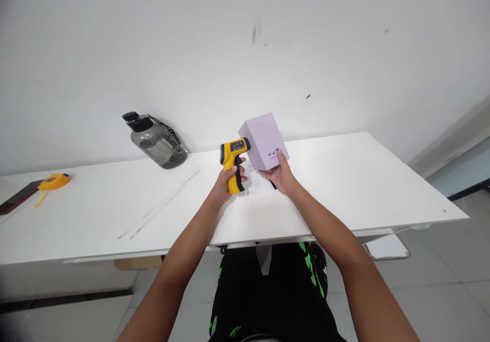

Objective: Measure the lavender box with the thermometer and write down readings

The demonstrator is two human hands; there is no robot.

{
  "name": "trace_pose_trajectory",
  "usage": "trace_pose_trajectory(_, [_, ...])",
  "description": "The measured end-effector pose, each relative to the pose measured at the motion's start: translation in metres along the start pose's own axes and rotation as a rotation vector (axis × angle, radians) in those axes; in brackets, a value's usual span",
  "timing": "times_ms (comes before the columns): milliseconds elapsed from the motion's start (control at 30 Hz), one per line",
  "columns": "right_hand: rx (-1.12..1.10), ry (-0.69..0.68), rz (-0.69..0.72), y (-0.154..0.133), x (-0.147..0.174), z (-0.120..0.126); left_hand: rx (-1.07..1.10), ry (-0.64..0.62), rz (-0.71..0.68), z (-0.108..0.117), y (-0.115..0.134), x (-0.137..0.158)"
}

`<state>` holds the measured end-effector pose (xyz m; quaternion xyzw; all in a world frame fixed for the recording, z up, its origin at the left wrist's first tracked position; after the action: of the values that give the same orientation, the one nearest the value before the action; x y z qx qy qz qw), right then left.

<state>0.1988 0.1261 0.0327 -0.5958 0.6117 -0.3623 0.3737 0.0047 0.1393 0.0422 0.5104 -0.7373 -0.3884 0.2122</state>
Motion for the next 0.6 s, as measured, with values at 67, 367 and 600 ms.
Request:
trace_pose_trajectory(67, [0.010,0.009,0.007,0.0012,-0.0005,0.0003,-0.002,-0.001,0.003,0.0002,-0.0003,0.0001])
trace_pose_trajectory(367, [0.003,-0.006,-0.012,0.0020,0.0014,-0.0036,-0.010,-0.017,0.000,0.0002,-0.0004,0.0006])
trace_pose_trajectory(600, [-0.026,0.001,-0.085,0.0026,0.0031,-0.0065,-0.006,-0.019,-0.010,0.0027,-0.0026,-0.0006])
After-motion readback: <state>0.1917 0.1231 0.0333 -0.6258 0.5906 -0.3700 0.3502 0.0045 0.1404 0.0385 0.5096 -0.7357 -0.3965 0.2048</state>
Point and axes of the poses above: each hand's wrist, its own x-axis away from the middle knuckle, its own z-axis out of the back of the hand, y = z × x, the point moved 1 cm from there along -x, towards the middle knuckle, and after that the axes turned 14 degrees about x, right-handed, at the moved point
